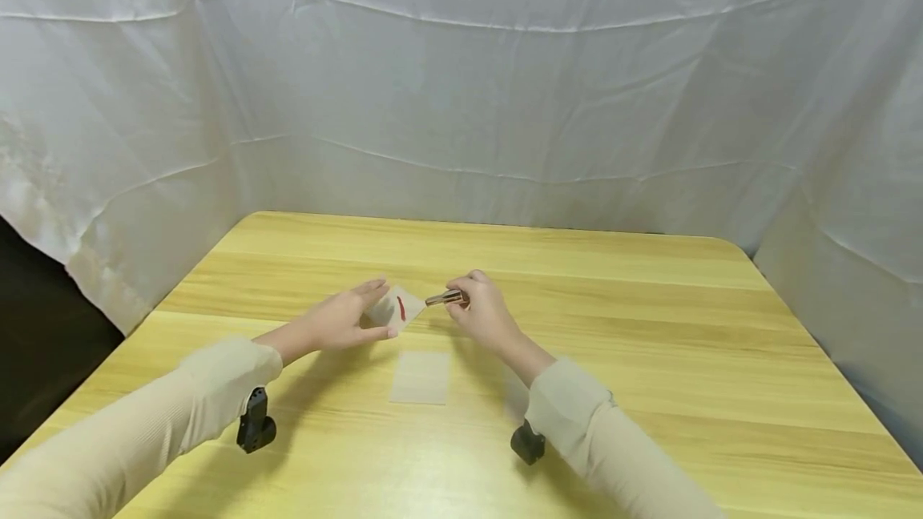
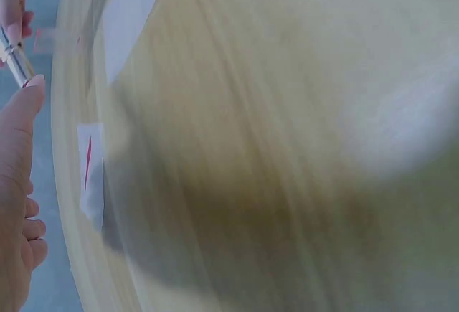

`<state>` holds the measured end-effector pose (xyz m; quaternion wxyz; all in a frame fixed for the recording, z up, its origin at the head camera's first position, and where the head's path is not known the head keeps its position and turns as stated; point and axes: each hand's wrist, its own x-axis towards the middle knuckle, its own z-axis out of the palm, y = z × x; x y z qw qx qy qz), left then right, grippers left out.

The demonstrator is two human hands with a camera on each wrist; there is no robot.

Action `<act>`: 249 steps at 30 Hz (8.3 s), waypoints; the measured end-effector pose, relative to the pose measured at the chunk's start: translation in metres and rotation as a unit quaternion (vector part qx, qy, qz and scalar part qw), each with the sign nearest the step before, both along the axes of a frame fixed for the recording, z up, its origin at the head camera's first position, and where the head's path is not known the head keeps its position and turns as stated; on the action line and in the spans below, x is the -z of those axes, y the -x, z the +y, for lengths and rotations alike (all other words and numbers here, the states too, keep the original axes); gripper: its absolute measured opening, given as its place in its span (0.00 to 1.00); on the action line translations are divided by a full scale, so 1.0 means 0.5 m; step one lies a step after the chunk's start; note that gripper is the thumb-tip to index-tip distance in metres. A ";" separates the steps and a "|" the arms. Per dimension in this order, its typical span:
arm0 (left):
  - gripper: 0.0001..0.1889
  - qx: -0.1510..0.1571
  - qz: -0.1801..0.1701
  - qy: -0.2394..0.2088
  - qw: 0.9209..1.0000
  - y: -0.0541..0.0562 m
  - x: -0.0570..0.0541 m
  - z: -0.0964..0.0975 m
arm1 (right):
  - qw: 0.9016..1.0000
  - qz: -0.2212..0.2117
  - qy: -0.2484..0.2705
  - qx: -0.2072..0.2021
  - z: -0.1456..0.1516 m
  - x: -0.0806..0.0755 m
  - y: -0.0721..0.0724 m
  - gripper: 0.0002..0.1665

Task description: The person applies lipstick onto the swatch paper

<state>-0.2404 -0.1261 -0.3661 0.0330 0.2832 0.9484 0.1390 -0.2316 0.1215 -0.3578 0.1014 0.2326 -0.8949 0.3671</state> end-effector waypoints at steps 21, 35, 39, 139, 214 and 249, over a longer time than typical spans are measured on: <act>0.38 0.026 0.018 -0.040 0.999 -0.090 0.032 0.020 | 1.000 0.026 0.016 -0.006 0.010 0.005 -0.033 0.13; 0.37 0.044 0.032 -0.038 0.998 -0.117 0.053 0.033 | 0.999 0.037 0.004 -0.023 0.012 0.018 -0.054 0.13; 0.36 0.052 0.044 -0.037 0.997 -0.120 0.057 0.036 | 0.998 0.041 0.000 -0.037 0.012 0.023 -0.063 0.13; 0.36 0.052 0.028 -0.021 0.998 -0.124 0.073 0.050 | 0.970 0.124 -0.130 -0.161 -0.021 0.047 -0.085 0.08; 0.37 0.042 0.009 -0.029 0.999 -0.129 0.073 0.052 | 0.962 0.112 -0.160 -0.191 0.019 0.021 -0.122 0.10; 0.38 0.037 0.011 -0.020 0.999 -0.134 0.074 0.052 | 0.956 0.118 -0.178 -0.199 0.046 0.016 -0.152 0.08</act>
